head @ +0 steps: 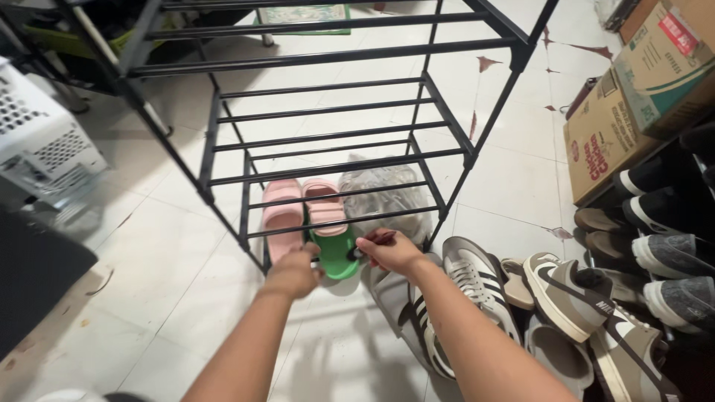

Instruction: The person uses a brush to clean various pairs of shoes and slippers on a multi-tiered metal shoe rack. They remove each pair, brush the soles and uppers, and place them back on the rack or on the floor. The person also brushes a pair of shoes wrapped in a plastic bag.

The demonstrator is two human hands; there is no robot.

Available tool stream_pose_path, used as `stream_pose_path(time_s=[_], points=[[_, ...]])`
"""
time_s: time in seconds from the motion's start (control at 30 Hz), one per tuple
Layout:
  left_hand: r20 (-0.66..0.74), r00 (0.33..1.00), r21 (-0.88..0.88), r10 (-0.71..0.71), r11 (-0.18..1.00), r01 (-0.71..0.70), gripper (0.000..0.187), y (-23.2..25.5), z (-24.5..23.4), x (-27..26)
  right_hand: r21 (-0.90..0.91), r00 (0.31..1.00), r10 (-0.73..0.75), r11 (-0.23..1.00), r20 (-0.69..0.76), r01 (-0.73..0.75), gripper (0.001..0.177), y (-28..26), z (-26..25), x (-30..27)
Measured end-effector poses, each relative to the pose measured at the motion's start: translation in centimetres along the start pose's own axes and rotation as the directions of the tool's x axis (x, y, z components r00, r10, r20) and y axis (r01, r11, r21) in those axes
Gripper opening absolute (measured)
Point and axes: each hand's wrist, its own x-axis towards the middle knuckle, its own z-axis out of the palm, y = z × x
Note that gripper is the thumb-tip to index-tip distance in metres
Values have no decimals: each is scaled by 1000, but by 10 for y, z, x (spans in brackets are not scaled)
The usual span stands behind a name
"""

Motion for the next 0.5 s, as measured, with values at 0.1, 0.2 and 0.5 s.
stream_pose_path(time_s=[0.1,0.2,0.5], points=[[1,1000,-27,-4,1000,4,67,0,24,6,86,999,38,996,-4,-37,33,3,-5,-4],[-37,999,-141,-20,990,15,73,-4,47,30,151,999,37,988,11,-38,28,12,-5,-5],[-149,968,-571,-202,817,83,72,-5,99,114,252,1000,18,968,-20,-12,28,13,21,6]])
